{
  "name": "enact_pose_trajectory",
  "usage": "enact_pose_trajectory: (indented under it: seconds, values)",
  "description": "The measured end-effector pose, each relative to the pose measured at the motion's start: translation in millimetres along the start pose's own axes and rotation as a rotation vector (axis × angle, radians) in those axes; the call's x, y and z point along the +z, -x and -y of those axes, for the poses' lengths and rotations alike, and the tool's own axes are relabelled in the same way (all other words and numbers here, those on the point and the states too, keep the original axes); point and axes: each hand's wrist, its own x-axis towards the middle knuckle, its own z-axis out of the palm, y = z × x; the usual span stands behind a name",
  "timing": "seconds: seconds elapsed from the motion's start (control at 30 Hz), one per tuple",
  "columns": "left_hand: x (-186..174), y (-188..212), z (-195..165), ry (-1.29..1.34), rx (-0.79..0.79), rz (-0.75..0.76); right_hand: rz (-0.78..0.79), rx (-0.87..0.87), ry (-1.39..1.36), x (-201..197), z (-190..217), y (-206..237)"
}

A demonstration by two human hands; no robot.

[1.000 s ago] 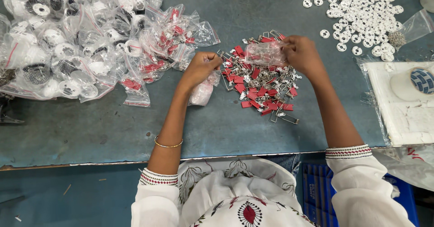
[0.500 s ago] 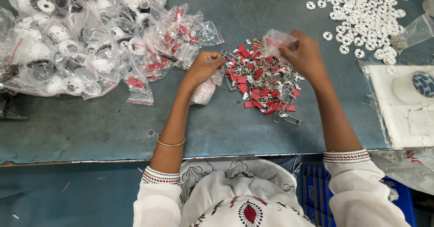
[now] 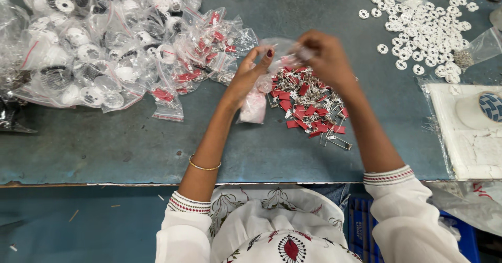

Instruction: The person sits at a work table and packs small red and silver metal components into small clear plastic bags by hand. They open each bag, insert the parts, seal it, and set the filled bag aside, repeating the process with a pile of loose components.

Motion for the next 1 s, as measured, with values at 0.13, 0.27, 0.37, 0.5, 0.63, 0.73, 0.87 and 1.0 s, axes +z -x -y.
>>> enact_pose_trajectory:
  seconds: [0.13, 0.27, 0.37, 0.5, 0.63, 0.73, 0.87, 1.0]
  values:
    - [-21, -8, -8, 0.238, 0.166, -0.243, 0.283, -0.130, -0.149, 49, 7, -36]
    - [-66, 2, -41, 0.436, 0.303, -0.444, 0.040, 0.025, -0.108, 69, 5, -80]
    - [-80, 11, -61, 0.436, 0.302, -0.525, -0.137, 0.197, 0.441, 87, -9, -99]
    - [-84, 16, -67, 0.301, 0.340, -0.474, 0.074, 0.275, 0.743, 106, -24, -110]
    - [-85, 12, -60, 0.156, 0.405, -0.453, -0.009, 0.325, 0.232, 108, -29, -117]
    - [-88, 12, -58, 0.064, 0.523, -0.447, -0.052, 0.059, -0.201, 95, -22, -125]
    - [-82, 18, -72, 0.333, 0.375, -0.275, -0.075, -0.185, -0.004, 55, 9, -100]
    - [-60, 32, -92, 0.250, 0.268, -0.151, -0.021, -0.114, -0.118, 21, 51, -45]
